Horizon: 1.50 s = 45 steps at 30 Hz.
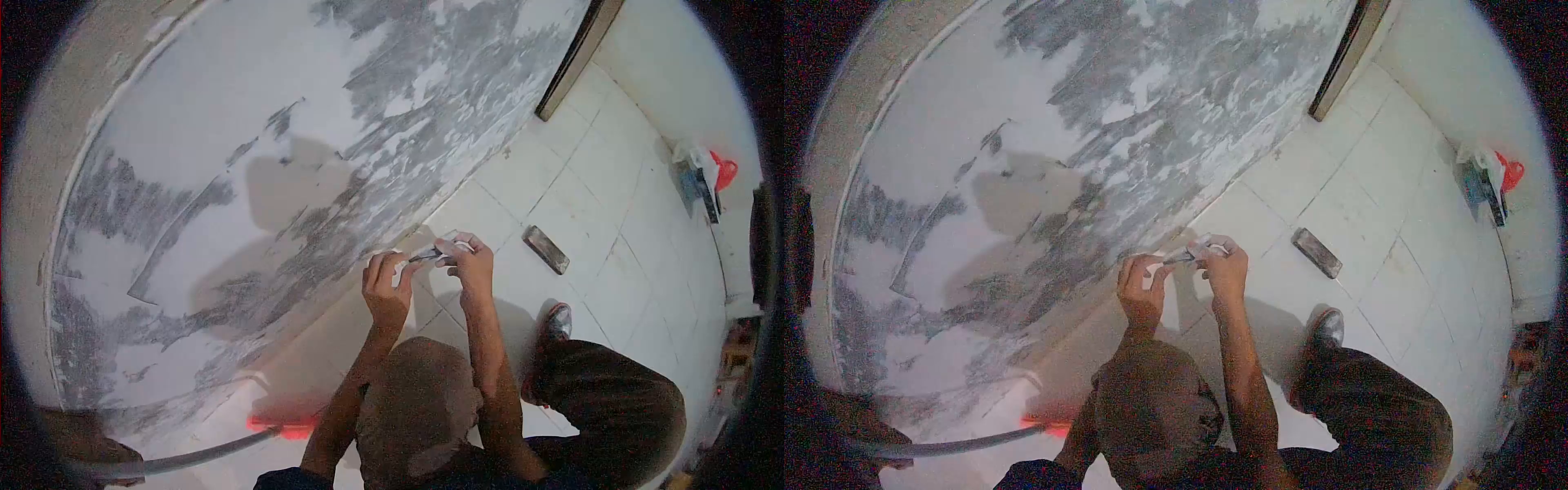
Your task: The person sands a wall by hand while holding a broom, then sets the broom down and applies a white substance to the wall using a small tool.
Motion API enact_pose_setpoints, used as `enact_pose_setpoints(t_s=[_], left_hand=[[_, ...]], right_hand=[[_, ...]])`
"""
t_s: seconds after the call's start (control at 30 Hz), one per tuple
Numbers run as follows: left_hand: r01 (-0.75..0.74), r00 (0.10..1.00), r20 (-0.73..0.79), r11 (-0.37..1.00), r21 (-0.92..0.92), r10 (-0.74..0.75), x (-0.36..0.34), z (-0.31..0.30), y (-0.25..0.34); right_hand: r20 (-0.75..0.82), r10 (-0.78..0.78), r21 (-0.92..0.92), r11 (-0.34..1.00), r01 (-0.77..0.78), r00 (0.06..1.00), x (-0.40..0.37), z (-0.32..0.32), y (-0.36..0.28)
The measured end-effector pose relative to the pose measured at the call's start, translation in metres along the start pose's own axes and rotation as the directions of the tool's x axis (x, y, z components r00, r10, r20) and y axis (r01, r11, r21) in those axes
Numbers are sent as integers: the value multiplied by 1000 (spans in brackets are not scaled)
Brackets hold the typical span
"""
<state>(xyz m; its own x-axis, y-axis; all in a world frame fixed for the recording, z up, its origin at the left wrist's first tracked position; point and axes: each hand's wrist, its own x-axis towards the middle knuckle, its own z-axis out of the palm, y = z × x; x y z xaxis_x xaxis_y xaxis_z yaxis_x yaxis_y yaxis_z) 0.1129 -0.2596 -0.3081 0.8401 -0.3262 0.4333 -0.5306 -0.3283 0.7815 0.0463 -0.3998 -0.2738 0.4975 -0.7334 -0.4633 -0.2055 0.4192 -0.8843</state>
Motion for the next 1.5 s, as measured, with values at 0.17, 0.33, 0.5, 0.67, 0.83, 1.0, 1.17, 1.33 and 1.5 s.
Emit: enact_pose_setpoints(t_s=[0.17, 0.33, 0.5, 0.67, 0.83, 1.0, 1.17, 1.33, 1.5], left_hand=[[-147, 988, 73, 967, 210, 135, 7, 4, -27], [-32, 998, 58, 909, 416, 9, 14, 6, -29], [-24, 1000, 18, 883, 469, 18, 14, 4, -36], [-46, 997, -18, 812, 582, 70, 7, 5, -32], [175, 984, -124, 774, 608, -125, -3, 13, -16], [170, 973, -227, 827, 536, -53, -8, 37, -11], [156, 982, -184, 774, 614, -51, -11, 46, 7], [-149, 953, -109, 754, 640, 281, -1, 30, 46], [-558, 777, 112, 595, 578, 619, 41, -3, 76]], right_hand=[[63, 50, 29, 998, -52, 997, 11, 9, 2], [32, -80, -157, 984, 84, 996, 47, 10, 53], [343, 44, -186, 982, 22, 938, 48, 9, 56], [465, 26, 69, 995, -66, 885, 55, 4, 113], [313, 262, 129, 940, -314, 913, 67, -10, 51], [590, 311, -121, 946, -299, 745, 83, -20, 51], [619, 291, 18, 924, -383, 730, 82, -28, 91], [458, 314, 355, 793, -496, 831, 101, -57, 19], [821, 63, 264, 840, -474, 568, 73, -71, -54]])
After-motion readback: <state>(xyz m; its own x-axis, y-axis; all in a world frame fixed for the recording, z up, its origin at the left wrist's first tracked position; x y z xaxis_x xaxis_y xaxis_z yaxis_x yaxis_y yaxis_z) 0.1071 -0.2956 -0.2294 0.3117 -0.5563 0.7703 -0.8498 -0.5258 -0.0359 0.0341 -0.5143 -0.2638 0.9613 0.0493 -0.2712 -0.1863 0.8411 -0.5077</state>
